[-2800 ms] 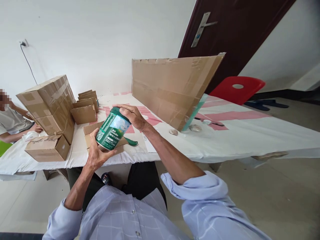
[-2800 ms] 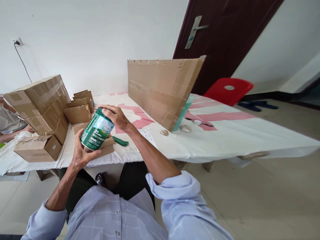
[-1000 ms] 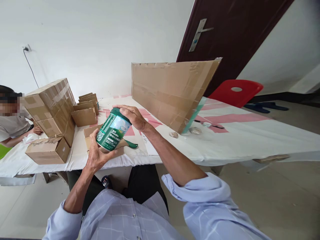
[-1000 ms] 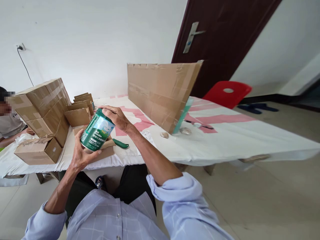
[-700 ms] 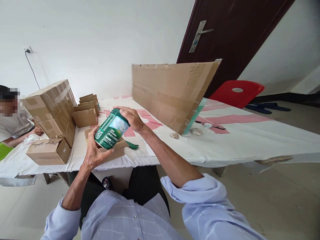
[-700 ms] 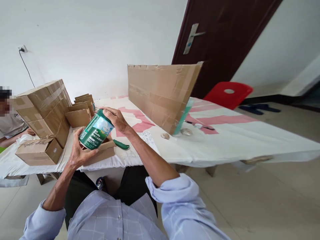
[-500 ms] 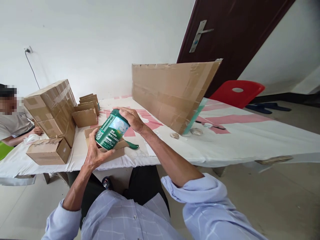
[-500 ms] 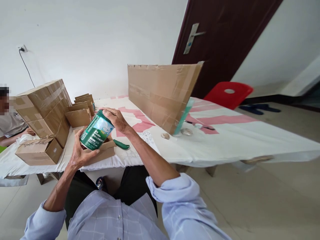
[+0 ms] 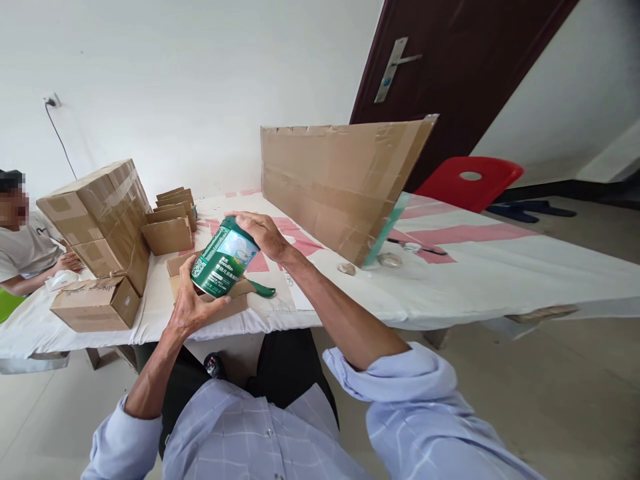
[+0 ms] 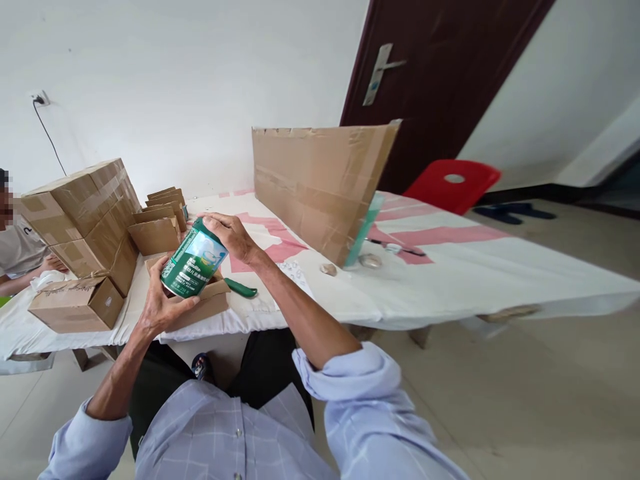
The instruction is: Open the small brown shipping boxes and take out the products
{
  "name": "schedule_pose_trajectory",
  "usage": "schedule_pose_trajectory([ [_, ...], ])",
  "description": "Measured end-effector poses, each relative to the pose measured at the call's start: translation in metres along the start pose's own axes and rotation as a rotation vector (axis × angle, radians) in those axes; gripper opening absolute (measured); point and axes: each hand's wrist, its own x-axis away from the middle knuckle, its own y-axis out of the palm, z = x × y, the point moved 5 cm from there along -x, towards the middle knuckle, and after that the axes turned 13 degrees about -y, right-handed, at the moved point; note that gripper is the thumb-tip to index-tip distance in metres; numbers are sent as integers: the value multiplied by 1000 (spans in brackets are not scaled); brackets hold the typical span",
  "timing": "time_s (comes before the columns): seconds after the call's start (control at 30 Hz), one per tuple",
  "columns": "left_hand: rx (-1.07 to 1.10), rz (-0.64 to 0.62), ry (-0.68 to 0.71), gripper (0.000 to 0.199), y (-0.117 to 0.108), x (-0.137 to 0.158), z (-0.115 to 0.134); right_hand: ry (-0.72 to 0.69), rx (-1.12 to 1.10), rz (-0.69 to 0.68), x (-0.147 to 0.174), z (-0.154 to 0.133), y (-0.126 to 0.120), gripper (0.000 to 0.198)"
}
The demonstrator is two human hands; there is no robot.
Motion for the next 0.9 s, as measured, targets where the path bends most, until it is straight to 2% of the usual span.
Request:
schedule_pose_trajectory([
  [0.3, 5, 19, -10, 108, -2, -4, 8, -12, 4, 15, -2, -5, -1, 65],
  [0.53, 39, -27, -66, 107, -4, -9, 5, -16, 38, 61, -2, -4, -1, 62],
  [0.9, 46, -57, -95, 110, -5, -14, 4, 11, 77, 30, -5, -7, 0, 55],
])
